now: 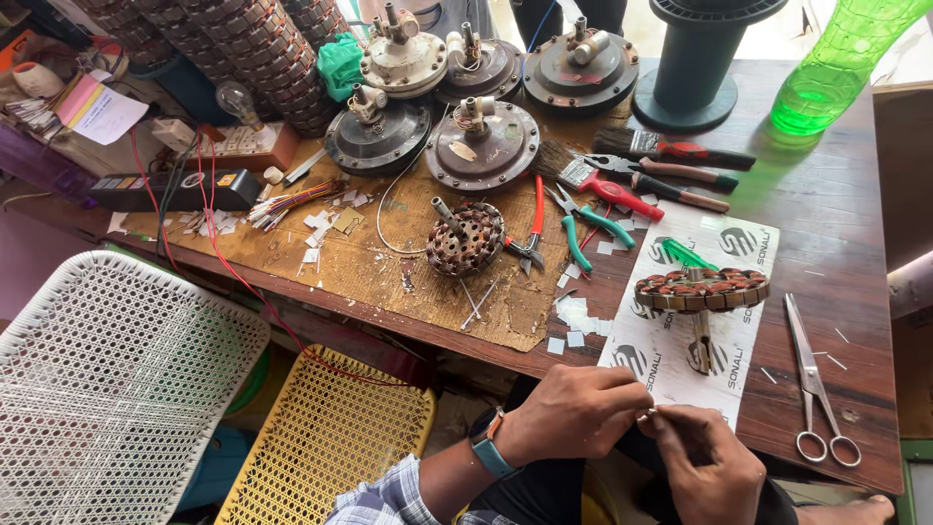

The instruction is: The person inserts small white insulating pieces into the slots of a motor stator using a pair of scissors and a green-handled screwdriver. They repeatedly pick up the pieces, position them, and push them into place while seated at a workbench.

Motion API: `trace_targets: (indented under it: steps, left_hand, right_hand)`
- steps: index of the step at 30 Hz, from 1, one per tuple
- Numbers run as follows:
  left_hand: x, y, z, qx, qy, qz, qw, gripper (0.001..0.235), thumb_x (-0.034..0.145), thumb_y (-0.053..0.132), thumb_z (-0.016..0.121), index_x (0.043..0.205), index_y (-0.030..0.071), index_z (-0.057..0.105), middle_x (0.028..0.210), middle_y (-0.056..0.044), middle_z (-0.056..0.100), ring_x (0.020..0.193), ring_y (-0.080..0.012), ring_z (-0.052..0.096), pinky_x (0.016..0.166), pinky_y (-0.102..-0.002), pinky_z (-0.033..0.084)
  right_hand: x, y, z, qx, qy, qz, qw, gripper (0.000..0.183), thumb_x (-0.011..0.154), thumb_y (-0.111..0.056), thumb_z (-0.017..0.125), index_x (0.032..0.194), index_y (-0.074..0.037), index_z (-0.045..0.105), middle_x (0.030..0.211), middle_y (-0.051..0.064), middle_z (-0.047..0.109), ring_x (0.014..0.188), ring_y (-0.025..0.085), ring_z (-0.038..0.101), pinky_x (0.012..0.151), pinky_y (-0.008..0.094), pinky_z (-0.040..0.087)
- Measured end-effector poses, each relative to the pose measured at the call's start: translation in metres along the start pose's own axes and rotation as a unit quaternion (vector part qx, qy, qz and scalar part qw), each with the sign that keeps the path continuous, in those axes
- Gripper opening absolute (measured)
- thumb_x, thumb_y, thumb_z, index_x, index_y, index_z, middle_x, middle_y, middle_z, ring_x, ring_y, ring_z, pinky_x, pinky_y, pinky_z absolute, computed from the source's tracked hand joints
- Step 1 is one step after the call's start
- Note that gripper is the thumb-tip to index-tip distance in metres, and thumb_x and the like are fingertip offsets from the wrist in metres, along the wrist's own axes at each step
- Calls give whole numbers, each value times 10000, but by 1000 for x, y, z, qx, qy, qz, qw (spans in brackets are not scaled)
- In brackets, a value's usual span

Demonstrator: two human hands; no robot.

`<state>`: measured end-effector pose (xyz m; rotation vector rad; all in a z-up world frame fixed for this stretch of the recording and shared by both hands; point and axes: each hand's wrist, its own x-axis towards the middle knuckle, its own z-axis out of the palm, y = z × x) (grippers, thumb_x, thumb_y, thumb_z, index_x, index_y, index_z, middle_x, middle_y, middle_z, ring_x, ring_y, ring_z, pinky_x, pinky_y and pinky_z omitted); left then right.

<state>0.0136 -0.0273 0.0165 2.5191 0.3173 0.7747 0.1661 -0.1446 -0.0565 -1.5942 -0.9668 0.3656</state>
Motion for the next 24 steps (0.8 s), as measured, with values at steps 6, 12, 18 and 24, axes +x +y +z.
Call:
trace_targets:
  steps: [6, 12, 18, 24]
  left_hand:
    - [-2, 9, -4, -217, 38, -39, 975, 96, 978, 111, 723, 1059, 81, 682, 972, -67, 673, 848, -233, 707, 740, -321, 571]
    - [-5, 18, 0, -207, 49, -83, 974, 87, 962, 58, 715, 1044, 36, 696, 954, -98, 671, 840, -245, 707, 728, -327, 566]
    - [-5, 21, -3, -220, 14, -88, 971, 89, 971, -8, 671, 1028, -11, 604, 964, -133, 609, 825, -279, 667, 707, -352, 557]
    - [-6, 29, -11, -352, -33, -217, 910, 61, 977, -7, 607, 1018, -13, 563, 927, -120, 592, 694, -256, 674, 600, -340, 551]
  right_hand:
    - [-2, -12, -10, -50, 2, -123, 991, 185, 782, -24, 811, 939, -12, 713, 922, 113, 766, 838, 141, 764, 763, 271, 613]
    - [-3, -18, -14, -94, 22, -195, 976, 199, 783, -13, 813, 953, -18, 709, 946, 120, 753, 887, 178, 761, 804, 287, 601]
    - [-9, -30, -10, -108, 14, -157, 982, 204, 789, -19, 815, 960, -17, 704, 944, 114, 756, 875, 176, 762, 778, 281, 606]
    - [-15, -46, -8, -104, 34, -148, 983, 201, 785, -3, 813, 955, -17, 707, 923, 91, 754, 852, 168, 755, 766, 286, 585]
